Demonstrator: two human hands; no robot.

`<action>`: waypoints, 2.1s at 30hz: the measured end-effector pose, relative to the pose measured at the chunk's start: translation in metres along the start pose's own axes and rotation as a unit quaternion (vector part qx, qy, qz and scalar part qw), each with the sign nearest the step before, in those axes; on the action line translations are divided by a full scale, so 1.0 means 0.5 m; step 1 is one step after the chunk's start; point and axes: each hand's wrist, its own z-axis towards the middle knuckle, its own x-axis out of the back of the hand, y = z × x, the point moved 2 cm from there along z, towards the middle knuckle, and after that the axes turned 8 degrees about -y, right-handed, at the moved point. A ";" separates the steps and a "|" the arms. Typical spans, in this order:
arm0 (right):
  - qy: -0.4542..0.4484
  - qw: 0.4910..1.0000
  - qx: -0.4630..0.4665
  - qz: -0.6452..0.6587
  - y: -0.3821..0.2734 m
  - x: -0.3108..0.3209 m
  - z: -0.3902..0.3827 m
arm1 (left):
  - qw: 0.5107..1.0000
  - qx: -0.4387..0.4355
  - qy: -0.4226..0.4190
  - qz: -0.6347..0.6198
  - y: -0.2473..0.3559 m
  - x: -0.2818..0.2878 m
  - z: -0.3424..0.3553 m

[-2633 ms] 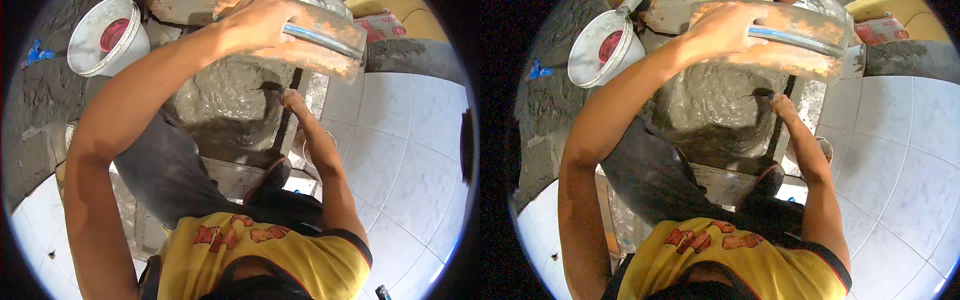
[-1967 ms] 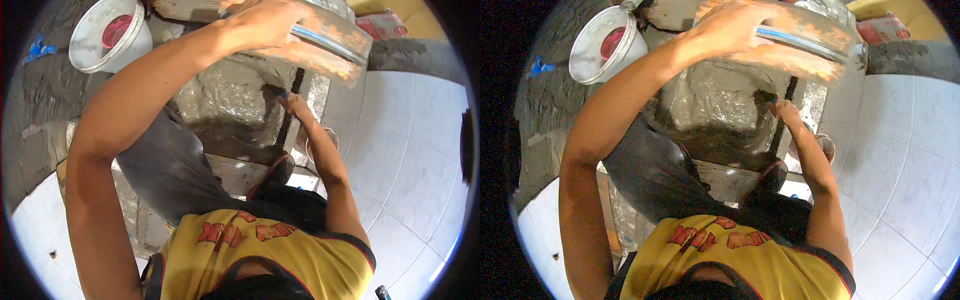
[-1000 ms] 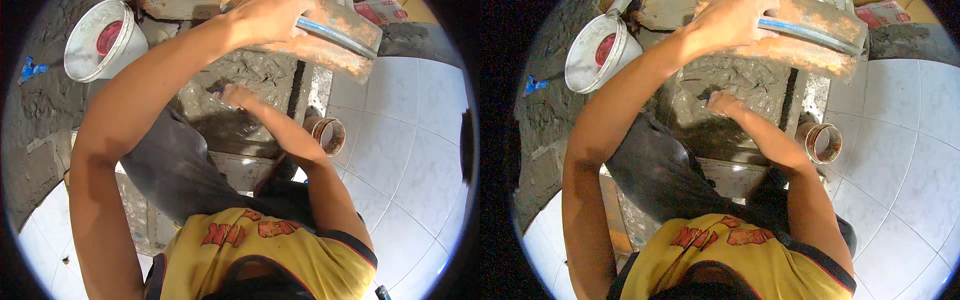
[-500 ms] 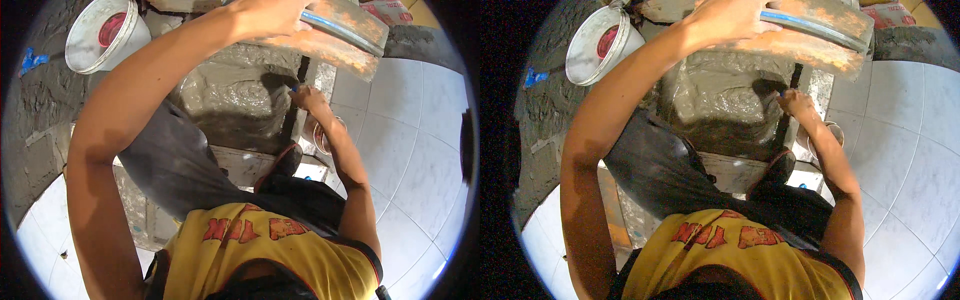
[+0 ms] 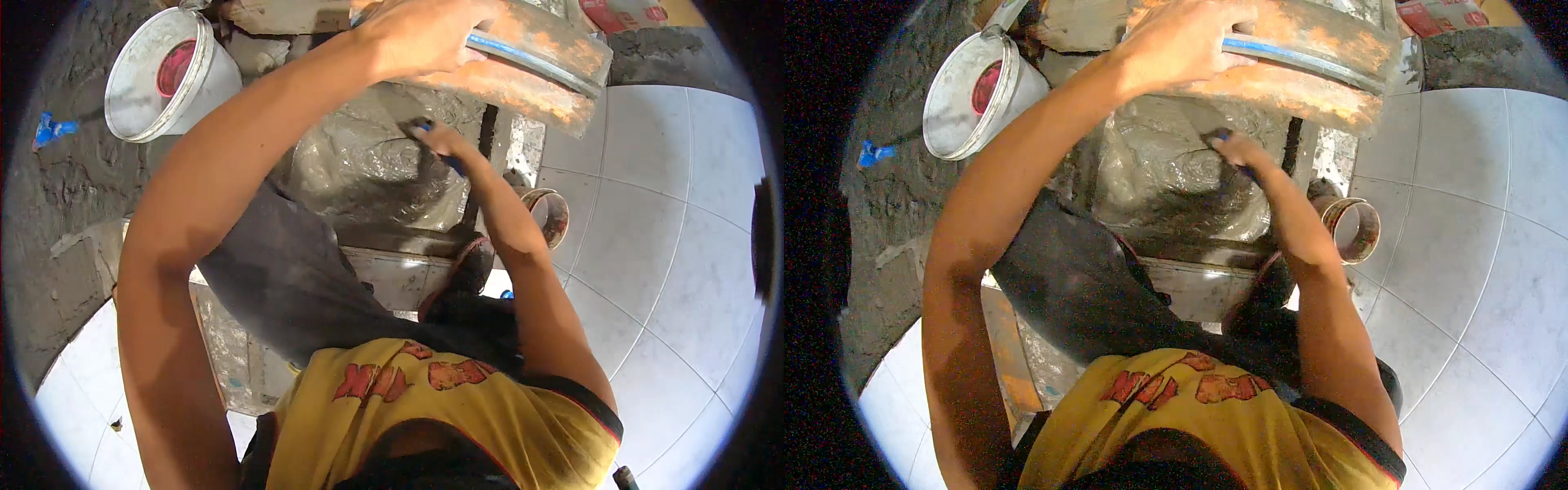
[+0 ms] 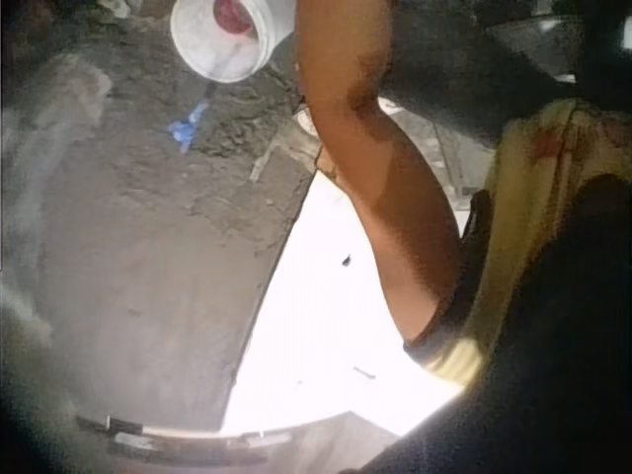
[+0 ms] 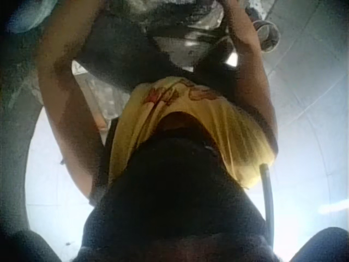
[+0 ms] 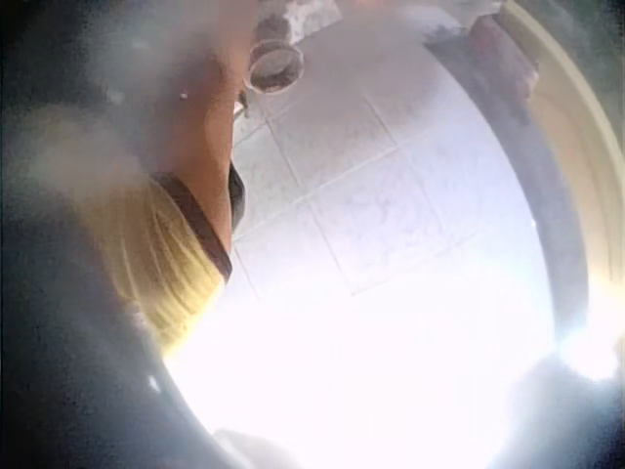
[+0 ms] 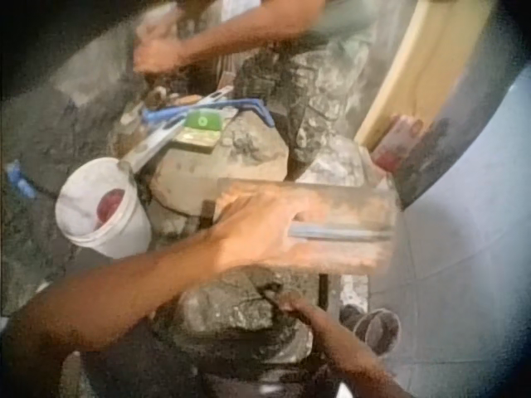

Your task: The person applies and smooths wet concrete into a square hole in the tiled floor using a trowel and a wooden float, picking up extra material from a bucket and leveling it by hand.

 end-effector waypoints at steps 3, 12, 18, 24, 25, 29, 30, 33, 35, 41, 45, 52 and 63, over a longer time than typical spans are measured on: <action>0.052 0.997 -0.033 -0.046 0.161 0.020 -0.086 | 0.997 0.049 -0.049 -0.035 0.015 -0.004 -0.006; 0.163 0.924 0.101 -0.329 0.002 -0.036 -0.176 | 0.988 0.118 -0.099 -0.014 0.033 0.043 -0.025; 0.270 0.773 0.298 -0.491 0.017 -0.223 -0.048 | 0.998 -0.030 0.027 0.051 0.038 0.004 0.002; 0.096 0.980 0.029 -0.172 0.122 -0.037 -0.056 | 0.999 0.017 0.028 0.043 0.009 0.012 -0.027; 0.157 0.964 0.048 -0.207 0.206 -0.010 -0.057 | 0.999 0.024 0.012 0.019 0.015 0.007 -0.011; 0.157 0.976 -0.005 -0.151 0.299 0.093 -0.119 | 0.998 0.052 -0.028 -0.001 0.031 0.030 -0.026; 0.146 0.984 -0.006 -0.098 0.305 0.100 -0.129 | 0.998 0.049 -0.028 -0.002 0.020 0.026 -0.025; 0.164 0.983 0.002 -0.083 0.280 0.122 -0.109 | 1.000 0.009 0.001 0.003 -0.008 0.022 -0.023; 0.181 0.979 0.062 -0.065 0.223 0.111 -0.066 | 0.993 0.097 -0.058 -0.025 -0.013 0.032 -0.035; 0.235 0.956 0.124 -0.123 0.150 -0.017 0.034 | 0.999 -0.006 0.045 0.024 -0.014 -0.036 0.008; 0.174 0.962 0.135 -0.163 0.080 -0.067 -0.053 | 0.998 0.052 0.022 0.041 -0.036 -0.005 -0.019; 0.371 0.837 0.222 -0.336 0.437 0.029 0.005 | 0.999 -0.004 0.047 0.003 0.013 -0.034 0.039; 0.303 0.951 0.032 -0.045 0.195 -0.106 -0.070 | 0.996 0.090 -0.019 0.015 -0.008 -0.014 -0.004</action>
